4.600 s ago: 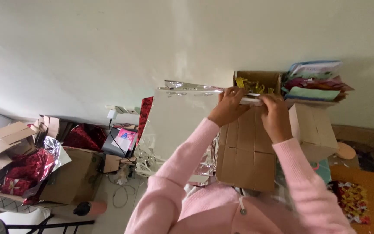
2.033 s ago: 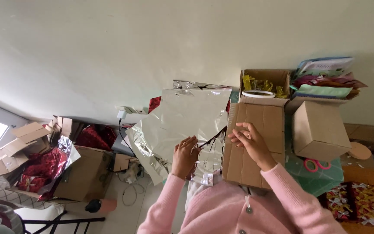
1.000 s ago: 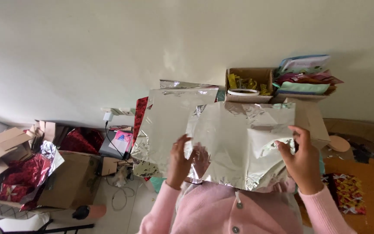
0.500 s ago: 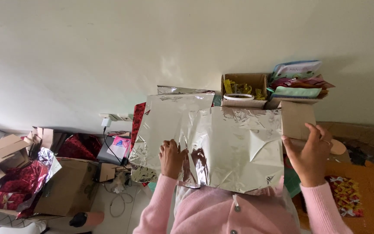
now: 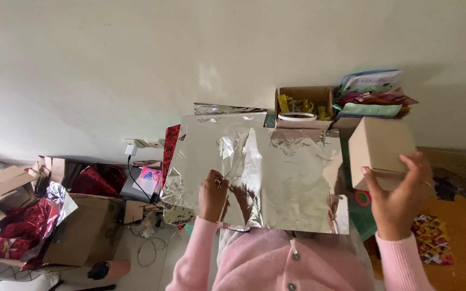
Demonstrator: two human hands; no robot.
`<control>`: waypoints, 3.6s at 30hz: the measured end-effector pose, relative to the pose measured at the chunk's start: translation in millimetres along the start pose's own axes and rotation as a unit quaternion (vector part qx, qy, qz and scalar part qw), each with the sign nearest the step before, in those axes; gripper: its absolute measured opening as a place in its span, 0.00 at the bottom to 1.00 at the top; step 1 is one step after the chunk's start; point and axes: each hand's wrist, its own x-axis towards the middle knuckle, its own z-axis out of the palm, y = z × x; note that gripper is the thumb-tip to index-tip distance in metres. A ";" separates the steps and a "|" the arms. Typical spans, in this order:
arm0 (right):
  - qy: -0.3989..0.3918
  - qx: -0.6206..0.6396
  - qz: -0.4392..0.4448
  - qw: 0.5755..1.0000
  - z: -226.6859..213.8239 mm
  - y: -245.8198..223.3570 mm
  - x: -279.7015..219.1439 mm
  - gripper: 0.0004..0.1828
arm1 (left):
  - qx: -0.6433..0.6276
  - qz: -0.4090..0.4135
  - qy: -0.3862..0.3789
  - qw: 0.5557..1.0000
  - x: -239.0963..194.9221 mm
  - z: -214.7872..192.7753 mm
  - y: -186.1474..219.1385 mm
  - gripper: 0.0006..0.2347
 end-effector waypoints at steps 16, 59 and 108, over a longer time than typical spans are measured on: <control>-0.086 0.086 -0.016 0.993 58.2 -90.2 -49.5 0.39 | -0.335 0.035 -0.046 0.941 -31.3 -39.3 42.7 0.21; -0.395 -0.034 0.252 0.883 78.3 83.9 -23.8 0.22 | -0.471 0.120 -0.108 0.867 -58.8 -37.7 128.0 0.04; -0.304 0.032 0.095 0.947 98.2 35.1 49.6 0.12 | -0.494 0.109 -0.105 0.856 -58.5 -51.5 108.9 0.05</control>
